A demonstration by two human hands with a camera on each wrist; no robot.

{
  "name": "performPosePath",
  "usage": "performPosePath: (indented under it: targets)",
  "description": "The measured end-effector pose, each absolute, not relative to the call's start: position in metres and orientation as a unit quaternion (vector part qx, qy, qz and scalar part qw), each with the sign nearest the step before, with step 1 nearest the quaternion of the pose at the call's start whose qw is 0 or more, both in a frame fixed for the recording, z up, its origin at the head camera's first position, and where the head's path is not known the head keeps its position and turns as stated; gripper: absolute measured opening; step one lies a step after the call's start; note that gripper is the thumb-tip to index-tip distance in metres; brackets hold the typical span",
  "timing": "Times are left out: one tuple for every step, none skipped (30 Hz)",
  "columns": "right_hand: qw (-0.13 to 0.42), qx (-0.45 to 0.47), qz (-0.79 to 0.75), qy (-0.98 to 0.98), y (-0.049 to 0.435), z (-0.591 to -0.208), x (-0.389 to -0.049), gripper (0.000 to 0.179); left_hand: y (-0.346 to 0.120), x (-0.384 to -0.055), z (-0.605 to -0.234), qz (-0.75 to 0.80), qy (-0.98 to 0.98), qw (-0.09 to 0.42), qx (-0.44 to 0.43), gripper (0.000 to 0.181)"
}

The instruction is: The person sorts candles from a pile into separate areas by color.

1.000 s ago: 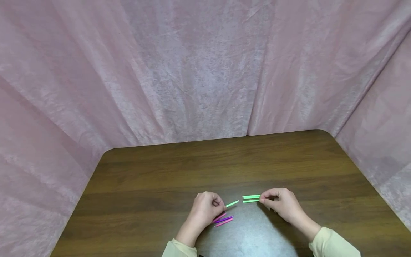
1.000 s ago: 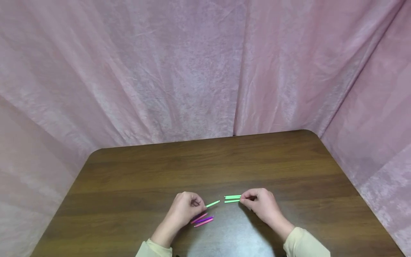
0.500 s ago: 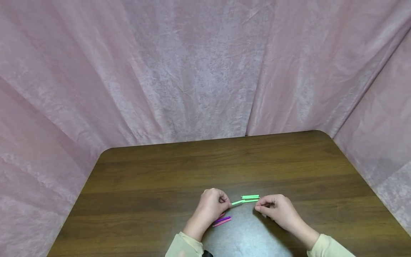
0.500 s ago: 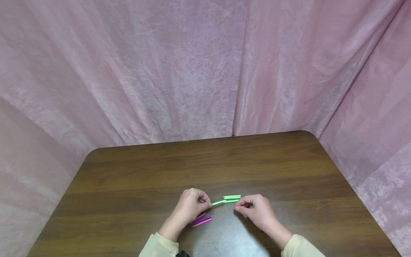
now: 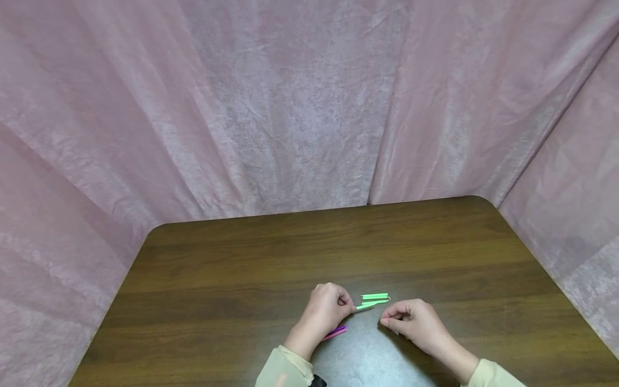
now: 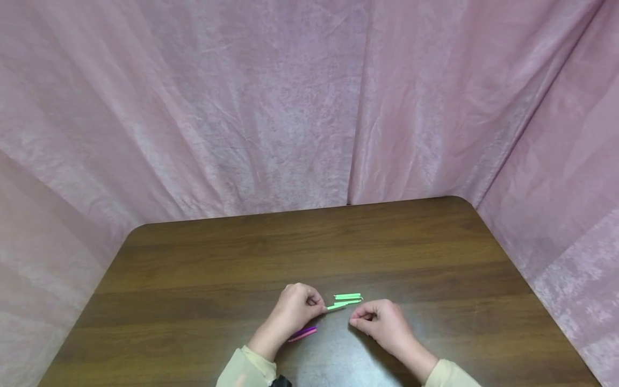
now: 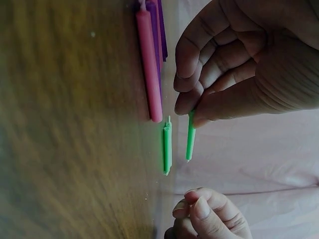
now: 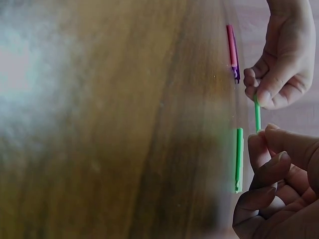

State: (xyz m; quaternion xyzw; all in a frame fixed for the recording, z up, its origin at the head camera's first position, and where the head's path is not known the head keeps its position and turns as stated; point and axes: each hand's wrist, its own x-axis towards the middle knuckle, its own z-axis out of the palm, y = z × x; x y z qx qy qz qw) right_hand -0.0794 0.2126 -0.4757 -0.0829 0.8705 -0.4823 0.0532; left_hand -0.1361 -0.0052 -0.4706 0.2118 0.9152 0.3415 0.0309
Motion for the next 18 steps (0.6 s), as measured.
performPosePath:
  targets:
    - [0.054,-0.084,-0.483,0.87,0.212,-0.476,-0.079,0.005,-0.004,-0.136,-0.471,0.339,0.916,0.033,0.212,0.016]
    - [0.055,-0.084,-0.483,0.87,0.212,-0.476,-0.078,0.005,-0.003,-0.137,-0.471,0.336,0.917,0.034,0.213,0.016]
    - [0.055,-0.084,-0.484,0.869,0.211,-0.476,-0.077,0.006,-0.002,-0.137,-0.471,0.333,0.918,0.033,0.215,0.016]
    - [0.055,-0.084,-0.483,0.87,0.211,-0.477,-0.076,0.006,-0.001,-0.137,-0.47,0.33,0.918,0.033,0.217,0.017]
    - [0.054,-0.086,-0.483,0.87,0.21,-0.477,-0.076,0.006,0.0,-0.137,-0.47,0.327,0.919,0.032,0.219,0.017]
    - [0.053,-0.088,-0.483,0.87,0.21,-0.477,-0.075,0.006,0.002,-0.137,-0.47,0.325,0.919,0.031,0.221,0.018]
    - [0.051,-0.089,-0.484,0.869,0.209,-0.477,-0.075,0.006,0.003,-0.137,-0.47,0.323,0.919,0.029,0.223,0.018]
    - [0.05,-0.091,-0.484,0.869,0.209,-0.478,-0.074,0.006,0.004,-0.137,-0.47,0.32,0.92,0.028,0.225,0.018]
    - [0.048,-0.092,-0.485,0.869,0.208,-0.478,-0.074,0.006,0.005,-0.137,-0.469,0.319,0.92,0.026,0.227,0.019]
    - [0.046,-0.094,-0.484,0.869,0.208,-0.478,-0.074,0.005,0.006,-0.137,-0.47,0.317,0.921,0.026,0.226,0.018]
    - [0.045,-0.095,-0.484,0.869,0.207,-0.478,-0.074,0.005,0.007,-0.137,-0.47,0.316,0.921,0.026,0.226,0.018]
    - [0.044,-0.097,-0.484,0.868,0.207,-0.479,-0.074,0.005,0.008,-0.137,-0.47,0.316,0.921,0.025,0.227,0.018]
    - [0.044,-0.098,-0.482,0.869,0.206,-0.479,-0.074,0.005,0.008,-0.137,-0.47,0.315,0.921,0.025,0.226,0.018]
    - [0.043,-0.099,-0.481,0.87,0.206,-0.479,-0.074,0.005,0.009,-0.137,-0.47,0.315,0.922,0.026,0.226,0.018]
    - [0.042,-0.101,-0.479,0.871,0.206,-0.48,-0.073,0.005,0.01,-0.137,-0.47,0.315,0.921,0.025,0.226,0.018]
    - [0.042,-0.103,-0.476,0.872,0.206,-0.48,-0.073,0.006,0.01,-0.137,-0.47,0.316,0.921,0.027,0.226,0.017]
    - [0.043,-0.105,-0.474,0.873,0.205,-0.48,-0.072,0.006,0.011,-0.137,-0.47,0.317,0.921,0.029,0.226,0.017]
    - [0.043,-0.106,-0.474,0.873,0.205,-0.48,-0.071,0.006,0.011,-0.137,-0.471,0.317,0.921,0.029,0.227,0.018]
